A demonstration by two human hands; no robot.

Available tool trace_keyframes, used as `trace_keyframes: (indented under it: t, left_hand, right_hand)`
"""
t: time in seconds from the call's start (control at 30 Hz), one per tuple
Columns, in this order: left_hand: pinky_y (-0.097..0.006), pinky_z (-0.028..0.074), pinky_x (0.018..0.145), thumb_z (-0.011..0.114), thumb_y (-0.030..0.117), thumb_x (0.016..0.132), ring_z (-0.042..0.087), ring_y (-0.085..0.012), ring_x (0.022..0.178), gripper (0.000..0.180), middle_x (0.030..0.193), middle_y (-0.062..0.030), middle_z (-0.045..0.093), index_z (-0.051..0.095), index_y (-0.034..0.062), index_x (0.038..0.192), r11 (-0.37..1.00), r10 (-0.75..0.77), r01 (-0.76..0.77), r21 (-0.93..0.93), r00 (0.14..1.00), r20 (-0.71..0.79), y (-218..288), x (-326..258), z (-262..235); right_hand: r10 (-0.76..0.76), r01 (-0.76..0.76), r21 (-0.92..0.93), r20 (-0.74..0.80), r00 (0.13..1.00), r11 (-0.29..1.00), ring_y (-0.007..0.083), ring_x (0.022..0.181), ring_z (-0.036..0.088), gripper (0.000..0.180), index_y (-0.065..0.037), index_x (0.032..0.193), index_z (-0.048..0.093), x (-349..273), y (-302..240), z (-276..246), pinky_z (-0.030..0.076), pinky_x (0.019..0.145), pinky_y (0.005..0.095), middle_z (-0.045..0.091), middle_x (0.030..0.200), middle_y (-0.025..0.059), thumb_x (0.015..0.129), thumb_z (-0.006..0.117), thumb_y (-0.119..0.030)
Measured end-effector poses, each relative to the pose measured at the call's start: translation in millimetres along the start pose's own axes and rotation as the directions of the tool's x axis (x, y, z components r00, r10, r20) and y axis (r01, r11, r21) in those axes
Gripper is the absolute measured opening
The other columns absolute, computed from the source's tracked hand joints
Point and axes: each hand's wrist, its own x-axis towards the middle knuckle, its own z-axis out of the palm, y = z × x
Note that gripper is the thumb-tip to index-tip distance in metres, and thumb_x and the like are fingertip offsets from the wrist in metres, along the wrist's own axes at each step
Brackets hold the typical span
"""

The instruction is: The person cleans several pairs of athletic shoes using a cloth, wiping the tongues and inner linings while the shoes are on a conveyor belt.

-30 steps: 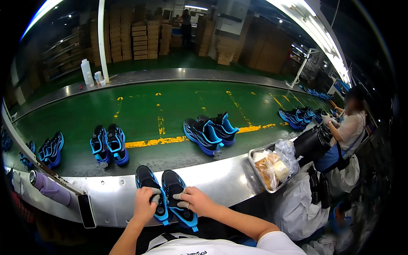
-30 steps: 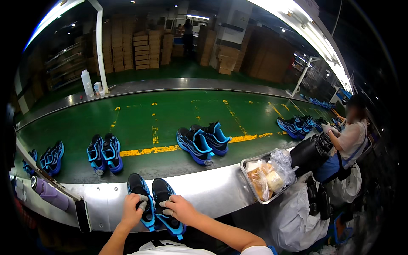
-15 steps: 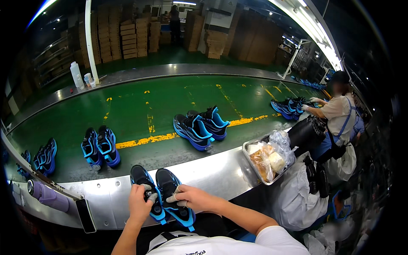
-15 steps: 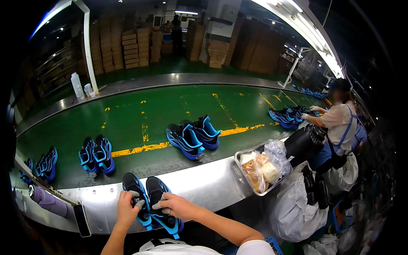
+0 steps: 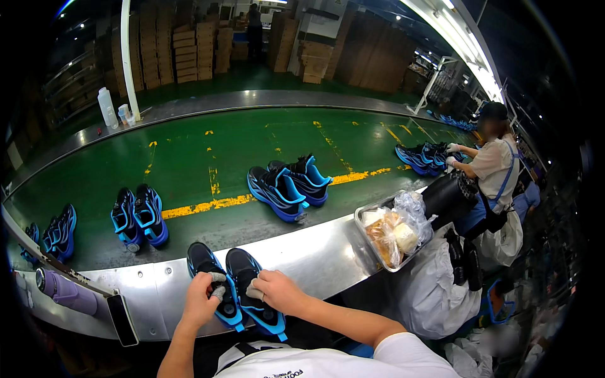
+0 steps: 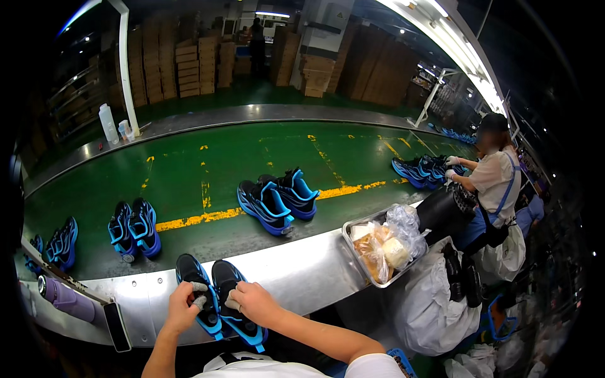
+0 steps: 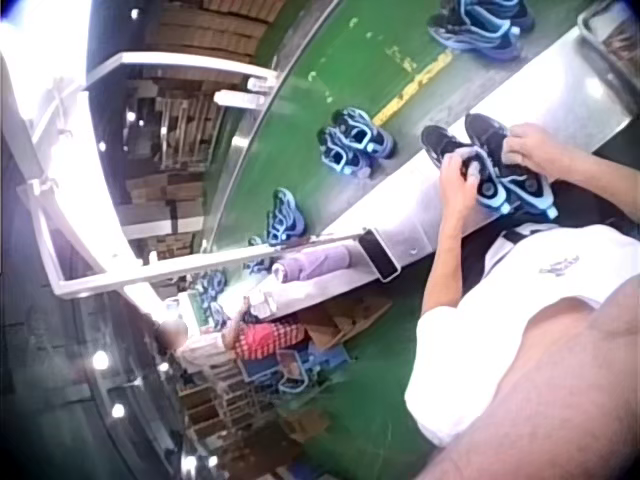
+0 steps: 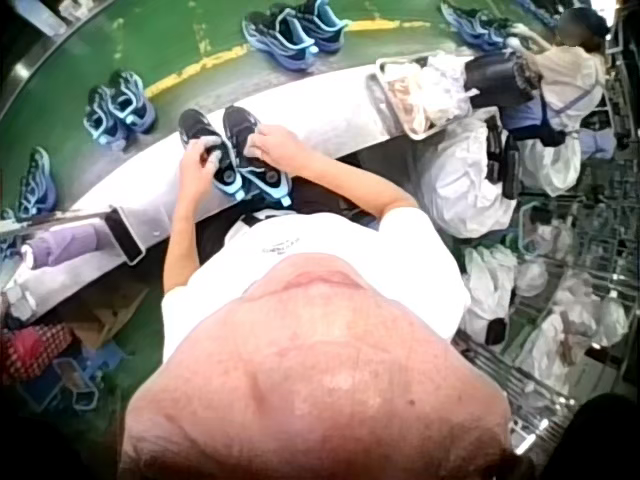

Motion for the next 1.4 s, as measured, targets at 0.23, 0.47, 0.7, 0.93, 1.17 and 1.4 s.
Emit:
trace_keyframes:
  t: [0.23,0.47,0.7,0.93,1.17,1.4]
  left_hand:
    - [-0.027,0.042,0.061,0.075,0.002,0.073,0.047,-0.0144,0.065,0.026,0.081,-0.0029,0.054,0.069,0.0049,0.099,0.995,-0.024,0.018,-0.096,0.998,-0.062,-5.3,-2.3,8.3]
    - [-0.029,0.043,0.061,0.079,0.004,0.071,0.047,-0.0177,0.067,0.026,0.083,-0.0039,0.049,0.066,0.0034,0.094,0.998,0.062,-0.055,0.037,0.970,-0.237,15.0,-1.9,19.6]
    - [-0.033,0.044,0.064,0.074,0.000,0.071,0.052,-0.0232,0.073,0.026,0.088,-0.0092,0.052,0.066,0.0022,0.096,1.000,-0.027,0.027,-0.010,1.000,-0.015,2.1,5.6,13.8]
    - [-0.032,0.042,0.061,0.072,-0.001,0.072,0.048,-0.0204,0.067,0.023,0.084,-0.0077,0.050,0.066,0.0030,0.094,0.999,-0.038,0.036,-0.020,0.995,-0.092,17.8,2.8,23.3]
    - [-0.029,0.042,0.061,0.071,0.000,0.075,0.046,-0.0178,0.067,0.021,0.084,-0.0057,0.049,0.066,0.0034,0.095,0.989,-0.035,0.031,-0.143,0.999,-0.025,4.6,5.4,21.3]
    - [-0.027,0.040,0.062,0.072,0.000,0.074,0.045,-0.0138,0.068,0.028,0.081,-0.0027,0.049,0.066,0.0045,0.100,1.000,-0.001,0.002,0.005,0.991,-0.136,20.1,2.0,33.3]
  right_hand:
    - [-0.028,-0.048,0.355,0.205,0.978,0.934,0.0314,0.080,0.059,0.024,-0.011,0.103,0.071,8.4,0.5,-27.3,0.048,0.075,0.0398,0.056,0.083,0.0098,0.082,0.074,-0.023]
    - [-0.009,0.008,-0.007,-0.091,0.996,1.000,0.0306,0.081,0.059,0.031,-0.008,0.102,0.070,-8.6,-4.6,-11.6,0.047,0.077,0.0389,0.058,0.087,0.0093,0.077,0.079,-0.025]
    - [-0.148,0.120,0.276,0.083,0.985,0.954,0.0283,0.097,0.055,0.037,-0.012,0.117,0.069,-8.0,6.7,-18.0,0.045,0.087,0.0388,0.057,0.096,0.0079,0.080,0.075,-0.012]
    - [-0.022,0.008,0.305,0.042,0.999,0.952,0.0290,0.095,0.054,0.043,-0.012,0.123,0.066,-9.6,-1.5,-27.1,0.045,0.088,0.0394,0.057,0.096,0.0095,0.081,0.075,-0.015]
    - [-0.054,0.060,0.301,-0.030,0.998,0.952,0.0302,0.095,0.056,0.046,-0.012,0.124,0.066,-17.9,5.3,-12.7,0.045,0.089,0.0377,0.061,0.094,0.0096,0.080,0.077,-0.014]
    - [-0.046,-0.035,0.403,0.190,0.981,0.915,0.0295,0.101,0.055,0.055,-0.014,0.138,0.057,-14.7,4.9,-30.6,0.044,0.094,0.0379,0.061,0.106,0.0104,0.084,0.070,-0.012]
